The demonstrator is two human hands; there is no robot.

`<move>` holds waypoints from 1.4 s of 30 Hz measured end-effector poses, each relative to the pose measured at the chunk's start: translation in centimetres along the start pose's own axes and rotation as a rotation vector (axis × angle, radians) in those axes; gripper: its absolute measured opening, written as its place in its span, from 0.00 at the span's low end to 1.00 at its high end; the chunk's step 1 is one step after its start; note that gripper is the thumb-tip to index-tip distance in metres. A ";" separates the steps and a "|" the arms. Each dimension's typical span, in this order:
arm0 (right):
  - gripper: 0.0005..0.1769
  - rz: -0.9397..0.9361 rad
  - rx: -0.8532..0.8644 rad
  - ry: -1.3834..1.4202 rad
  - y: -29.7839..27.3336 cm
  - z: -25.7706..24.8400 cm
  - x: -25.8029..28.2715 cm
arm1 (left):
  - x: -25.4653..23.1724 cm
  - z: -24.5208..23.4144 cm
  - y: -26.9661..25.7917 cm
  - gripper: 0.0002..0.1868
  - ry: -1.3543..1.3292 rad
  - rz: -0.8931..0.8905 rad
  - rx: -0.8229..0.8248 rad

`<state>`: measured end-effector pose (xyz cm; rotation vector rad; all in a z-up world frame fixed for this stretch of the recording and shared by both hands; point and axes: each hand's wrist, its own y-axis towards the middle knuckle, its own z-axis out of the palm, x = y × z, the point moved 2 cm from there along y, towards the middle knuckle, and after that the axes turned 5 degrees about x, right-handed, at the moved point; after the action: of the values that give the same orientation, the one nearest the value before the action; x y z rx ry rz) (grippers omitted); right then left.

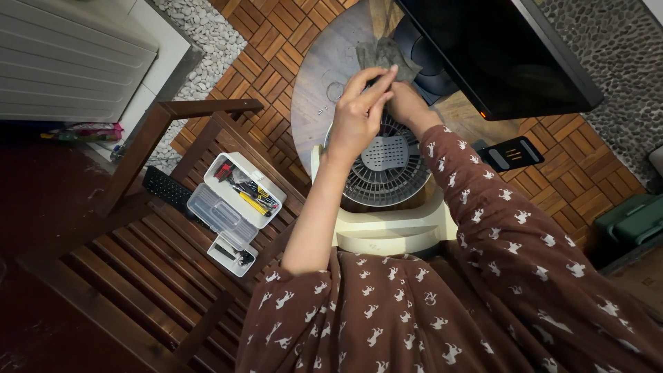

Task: The person assembles a small fan by placing the front grille onto the base, aligning it, and securing it with screws using a screwdriver. The person repeatedly tightens and adjusts the screws to ensure the grille is firmly attached.

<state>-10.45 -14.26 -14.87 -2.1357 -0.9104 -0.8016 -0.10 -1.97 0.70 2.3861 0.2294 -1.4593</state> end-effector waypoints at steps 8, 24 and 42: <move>0.16 -0.014 0.021 0.121 -0.1 0.2 -0.5 | -0.2 -0.1 0.0 0.23 0.139 0.115 -0.093; 0.19 -0.061 -0.057 -0.031 0.5 0.7 -1.3 | 0.8 -0.9 -0.6 0.24 -0.116 0.066 0.007; 0.15 -0.054 0.029 -0.014 3.2 2.2 -5.5 | 0.6 1.4 -0.2 0.21 0.048 0.010 -0.211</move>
<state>-10.50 -16.31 -21.27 -2.1021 -0.9848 -0.7970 -1.00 -2.32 -0.46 2.2499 0.3639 -1.3045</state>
